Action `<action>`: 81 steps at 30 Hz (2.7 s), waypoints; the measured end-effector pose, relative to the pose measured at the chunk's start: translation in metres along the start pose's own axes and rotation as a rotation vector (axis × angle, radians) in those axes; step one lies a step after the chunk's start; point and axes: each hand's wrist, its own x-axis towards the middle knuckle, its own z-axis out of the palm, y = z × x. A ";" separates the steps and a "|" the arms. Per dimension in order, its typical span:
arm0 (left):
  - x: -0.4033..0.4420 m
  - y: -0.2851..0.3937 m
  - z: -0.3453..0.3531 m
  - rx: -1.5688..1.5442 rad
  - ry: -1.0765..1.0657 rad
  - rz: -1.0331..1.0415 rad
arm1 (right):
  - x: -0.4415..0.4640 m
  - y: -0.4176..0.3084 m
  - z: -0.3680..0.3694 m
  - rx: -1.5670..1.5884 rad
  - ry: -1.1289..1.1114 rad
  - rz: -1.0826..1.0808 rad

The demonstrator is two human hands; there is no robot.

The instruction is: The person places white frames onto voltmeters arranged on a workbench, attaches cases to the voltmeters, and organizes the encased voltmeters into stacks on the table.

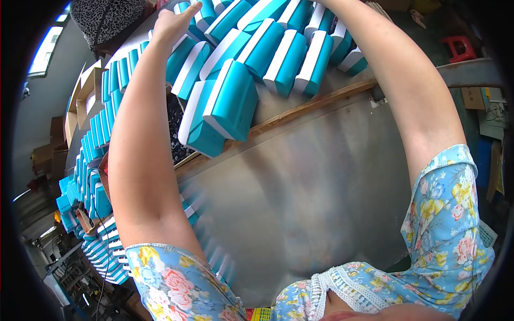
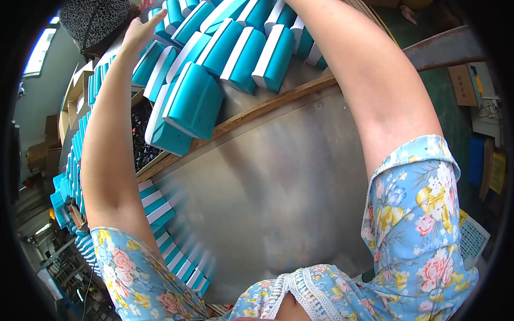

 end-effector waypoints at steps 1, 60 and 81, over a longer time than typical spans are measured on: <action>-0.014 0.012 -0.015 -0.147 0.073 0.073 | -0.004 -0.003 -0.001 -0.034 0.011 0.004; -0.448 -0.221 -0.259 0.410 -0.670 0.407 | -0.711 -0.477 0.083 1.079 -0.224 1.704; -0.494 -0.156 -0.209 0.235 -0.545 0.102 | -0.638 -0.358 -0.065 0.458 -0.364 1.471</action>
